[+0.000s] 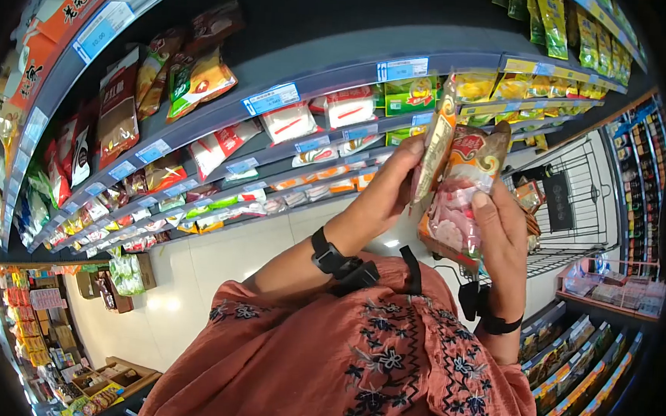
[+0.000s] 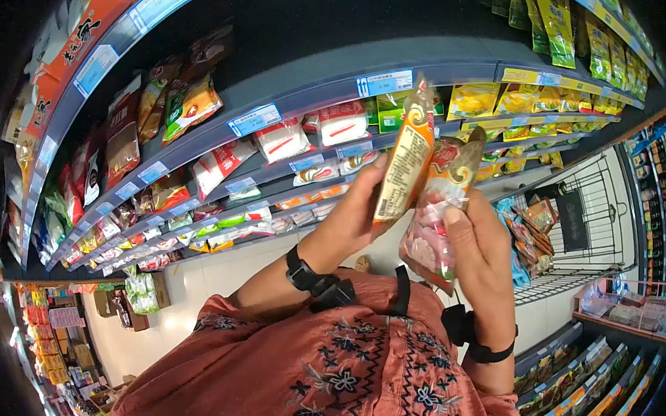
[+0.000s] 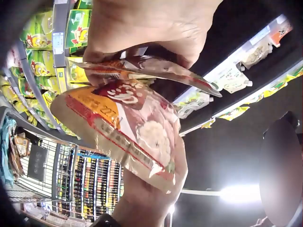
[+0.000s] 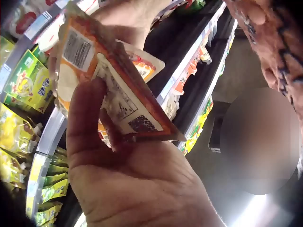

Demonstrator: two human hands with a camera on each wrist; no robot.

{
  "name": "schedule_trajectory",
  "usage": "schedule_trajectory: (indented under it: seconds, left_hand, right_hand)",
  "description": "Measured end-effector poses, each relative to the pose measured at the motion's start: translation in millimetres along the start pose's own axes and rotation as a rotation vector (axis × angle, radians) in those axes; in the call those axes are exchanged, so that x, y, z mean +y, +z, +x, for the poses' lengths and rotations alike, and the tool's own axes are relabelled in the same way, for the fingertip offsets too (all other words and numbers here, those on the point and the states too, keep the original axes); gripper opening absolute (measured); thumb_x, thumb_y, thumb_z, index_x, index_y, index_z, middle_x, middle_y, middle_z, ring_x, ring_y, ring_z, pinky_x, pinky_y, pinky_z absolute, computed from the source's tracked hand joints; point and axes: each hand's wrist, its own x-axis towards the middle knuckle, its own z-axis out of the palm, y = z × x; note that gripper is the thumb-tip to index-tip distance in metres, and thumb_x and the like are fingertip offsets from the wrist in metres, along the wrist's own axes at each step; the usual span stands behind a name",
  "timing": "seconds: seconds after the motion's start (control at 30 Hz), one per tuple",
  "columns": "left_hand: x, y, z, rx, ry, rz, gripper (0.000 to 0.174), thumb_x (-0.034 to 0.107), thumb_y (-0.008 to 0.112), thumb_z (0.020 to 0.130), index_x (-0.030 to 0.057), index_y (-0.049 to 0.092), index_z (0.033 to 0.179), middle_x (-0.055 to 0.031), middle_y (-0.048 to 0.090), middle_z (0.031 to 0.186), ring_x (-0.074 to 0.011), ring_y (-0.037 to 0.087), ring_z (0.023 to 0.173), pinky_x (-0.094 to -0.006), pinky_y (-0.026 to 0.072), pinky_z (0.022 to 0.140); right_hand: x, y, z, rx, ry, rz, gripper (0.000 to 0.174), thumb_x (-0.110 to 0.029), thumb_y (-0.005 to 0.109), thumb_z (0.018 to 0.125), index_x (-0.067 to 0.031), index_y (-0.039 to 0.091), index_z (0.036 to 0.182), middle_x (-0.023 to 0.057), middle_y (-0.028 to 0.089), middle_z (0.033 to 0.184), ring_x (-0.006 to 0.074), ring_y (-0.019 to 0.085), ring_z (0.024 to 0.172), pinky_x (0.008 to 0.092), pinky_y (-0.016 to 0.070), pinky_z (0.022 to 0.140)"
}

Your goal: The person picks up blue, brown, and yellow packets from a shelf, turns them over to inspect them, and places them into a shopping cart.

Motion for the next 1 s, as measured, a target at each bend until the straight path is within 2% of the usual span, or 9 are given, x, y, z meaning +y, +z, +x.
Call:
schedule_trajectory:
  seconds: [0.07, 0.13, 0.27, 0.4, 0.57, 0.7, 0.8, 0.9, 1.0]
  left_hand:
    - [7, -12, -6, 0.000, -0.053, -0.114, 0.045, 0.038, 0.047, 0.102, 0.0093, 0.049, 0.136, -0.0103, 0.058, 0.131, -0.0171, 0.060, 0.116, -0.0318, 0.0552, 0.087]
    - [-9, -44, -13, -0.035, 0.293, 0.358, 0.044, 0.035, 0.046, 0.102, 0.0094, 0.048, 0.137, -0.0105, 0.058, 0.132, -0.0187, 0.059, 0.118, -0.0330, 0.0546, 0.089]
    - [3, -51, -17, -0.032, 0.136, -0.045, 0.044, 0.033, 0.046, 0.102, 0.0090, 0.046, 0.139, -0.0111, 0.056, 0.136, -0.0228, 0.058, 0.122, -0.0393, 0.0500, 0.100]
    - [18, -44, -19, -0.047, 0.023, -0.478, 0.051, 0.014, 0.065, 0.093, 0.0051, 0.043, 0.138, -0.0112, 0.052, 0.138, -0.0225, 0.055, 0.124, -0.0372, 0.0478, 0.103]
    - [13, -48, -20, 0.119, 0.121, -0.206, 0.050, 0.036, 0.049, 0.101, 0.0064, 0.044, 0.141, -0.0119, 0.054, 0.138, -0.0248, 0.056, 0.124, -0.0410, 0.0473, 0.104]
    - [17, -51, -18, -0.006, 0.056, -0.469, 0.048, 0.033, 0.051, 0.100, 0.0059, 0.045, 0.140, -0.0115, 0.054, 0.138, -0.0234, 0.055, 0.125, -0.0398, 0.0440, 0.107]
    - [14, -48, -17, -0.065, 0.098, -0.468, 0.049, 0.032, 0.051, 0.100, 0.0063, 0.044, 0.142, -0.0119, 0.053, 0.141, -0.0243, 0.054, 0.127, -0.0399, 0.0436, 0.108]
    - [6, -49, -17, -0.040, 0.201, -0.215, 0.048, 0.032, 0.049, 0.101, 0.0069, 0.043, 0.142, -0.0117, 0.053, 0.140, -0.0241, 0.054, 0.126, -0.0399, 0.0436, 0.107]
    - [3, -51, -17, -0.024, 0.156, -0.302, 0.049, 0.033, 0.049, 0.101, 0.0065, 0.043, 0.142, -0.0128, 0.052, 0.141, -0.0253, 0.055, 0.126, -0.0414, 0.0466, 0.106]
  right_hand:
    - [-6, -3, 0, 0.037, 0.143, 0.210, 0.028, -0.018, 0.049, 0.101, 0.0022, 0.059, 0.117, 0.0080, 0.065, 0.105, 0.0138, 0.062, 0.093, 0.0274, 0.0487, 0.083]
    - [-15, -6, 0, 0.106, 0.222, 0.326, 0.033, -0.019, 0.052, 0.099, 0.0033, 0.059, 0.122, 0.0088, 0.066, 0.112, 0.0137, 0.065, 0.097, 0.0274, 0.0520, 0.086]
    - [1, -15, 9, 0.145, 0.293, 0.539, 0.039, -0.018, 0.051, 0.094, 0.0032, 0.054, 0.127, 0.0100, 0.066, 0.113, 0.0165, 0.066, 0.097, 0.0296, 0.0532, 0.087]
    - [26, -15, 15, 0.172, 0.254, 0.515, 0.041, -0.018, 0.050, 0.092, 0.0032, 0.053, 0.128, 0.0111, 0.065, 0.115, 0.0184, 0.067, 0.098, 0.0312, 0.0545, 0.086]
    - [37, -10, 19, 0.192, 0.308, 0.600, 0.037, -0.019, 0.053, 0.093, 0.0018, 0.055, 0.124, 0.0113, 0.065, 0.111, 0.0183, 0.067, 0.097, 0.0320, 0.0553, 0.085]
    - [42, -10, 18, 0.202, 0.345, 0.619, 0.032, -0.020, 0.059, 0.095, -0.0001, 0.057, 0.120, 0.0101, 0.068, 0.105, 0.0166, 0.069, 0.091, 0.0315, 0.0575, 0.080]
    - [48, -10, 19, 0.243, 0.366, 0.612, 0.032, -0.020, 0.063, 0.095, -0.0003, 0.058, 0.120, 0.0092, 0.069, 0.103, 0.0153, 0.069, 0.087, 0.0303, 0.0585, 0.077]
    - [55, -14, 18, 0.233, 0.373, 0.578, 0.033, -0.020, 0.063, 0.095, -0.0002, 0.058, 0.121, 0.0090, 0.069, 0.104, 0.0153, 0.070, 0.086, 0.0299, 0.0585, 0.077]
    - [56, -15, 17, 0.246, 0.353, 0.573, 0.036, -0.021, 0.064, 0.095, -0.0002, 0.056, 0.123, 0.0093, 0.068, 0.107, 0.0157, 0.069, 0.088, 0.0297, 0.0580, 0.078]
